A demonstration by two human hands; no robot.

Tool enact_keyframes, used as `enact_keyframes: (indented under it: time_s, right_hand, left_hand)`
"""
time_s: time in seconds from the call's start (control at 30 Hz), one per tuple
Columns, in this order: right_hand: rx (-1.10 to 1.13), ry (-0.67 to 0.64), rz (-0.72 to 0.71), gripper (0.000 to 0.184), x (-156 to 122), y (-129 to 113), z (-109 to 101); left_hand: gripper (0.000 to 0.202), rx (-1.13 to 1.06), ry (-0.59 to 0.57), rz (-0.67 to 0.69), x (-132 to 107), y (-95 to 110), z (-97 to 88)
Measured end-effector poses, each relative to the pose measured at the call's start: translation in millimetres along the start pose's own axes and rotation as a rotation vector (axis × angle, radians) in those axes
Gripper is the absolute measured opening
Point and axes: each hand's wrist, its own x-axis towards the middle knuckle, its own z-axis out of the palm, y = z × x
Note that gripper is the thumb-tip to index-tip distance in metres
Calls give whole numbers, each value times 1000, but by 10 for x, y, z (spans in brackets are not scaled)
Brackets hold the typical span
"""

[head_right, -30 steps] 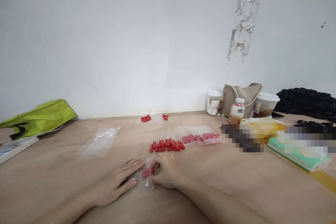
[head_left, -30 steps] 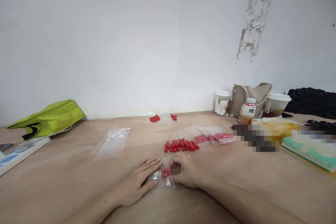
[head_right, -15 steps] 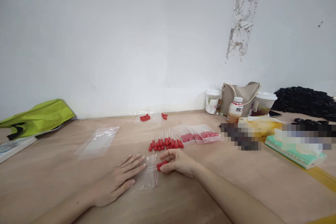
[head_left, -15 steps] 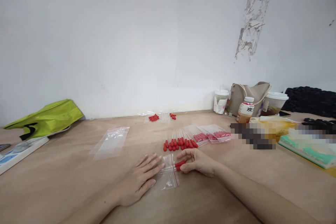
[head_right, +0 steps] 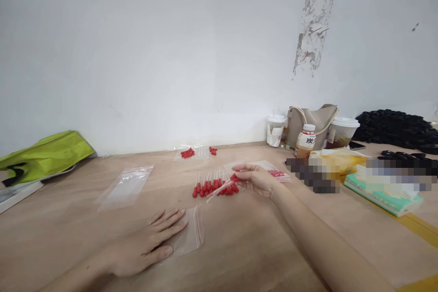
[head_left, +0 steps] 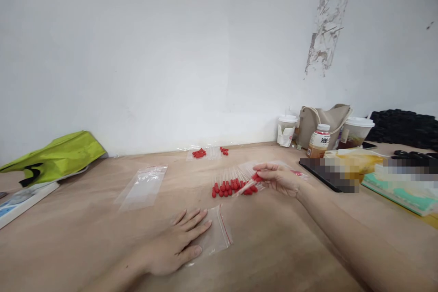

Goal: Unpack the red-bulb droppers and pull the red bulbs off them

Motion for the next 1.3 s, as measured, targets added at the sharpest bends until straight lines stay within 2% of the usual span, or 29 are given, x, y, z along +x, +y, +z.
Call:
enact_keyframes:
  time_s: [0.1, 0.2, 0.27, 0.37, 0.47, 0.63, 0.7, 0.77, 0.83, 0.97, 1.03, 1.17, 1.3]
  right_hand:
    - [-70, 157, -250, 28, 140, -81, 107]
    - [-311, 252, -585, 22, 304, -31, 379]
    - [-549, 225, -800, 13, 414, 59, 571]
    - [-953, 116, -988, 14, 560, 225, 792]
    - [-1202, 124, -976, 18, 650, 384, 927]
    - [-1265, 237, -898, 14, 646, 582, 1040]
    - [-1278, 268, -875, 12, 623, 630, 1064]
    - [-1285, 298, -857, 10, 606, 656, 1083]
    - [-1290, 332, -847, 9, 598, 658, 1097]
    - [-1298, 426, -836, 6, 576, 611, 1082]
    - [-1318, 470, -821, 4, 547, 589, 1059]
    - [-1380, 469, -784, 5, 465, 599, 1038]
    - [-1420, 446, -767, 11, 407, 641, 1080]
  left_hand:
    - [51, 6, 29, -79, -25, 95, 5]
    - [54, 24, 34, -156, -51, 173, -1]
    - [55, 14, 44, -181, -70, 190, -7]
    - [56, -4, 60, -174, -88, 171, -5]
    - [56, -2, 60, -163, -88, 145, 9]
    - [57, -8, 17, -186, -108, 155, 30]
    - [58, -51, 32, -203, -91, 143, 30]
    - [58, -152, 124, -238, -10, 90, 19]
    - [55, -297, 276, -264, 150, -11, -8]
    - [49, -560, 569, -296, 599, -297, -88]
    - [49, -643, 674, -341, 806, -440, -112]
    - [48, -679, 724, -359, 1086, -654, -97]
    - [40, -688, 736, -330, 1210, -748, -42]
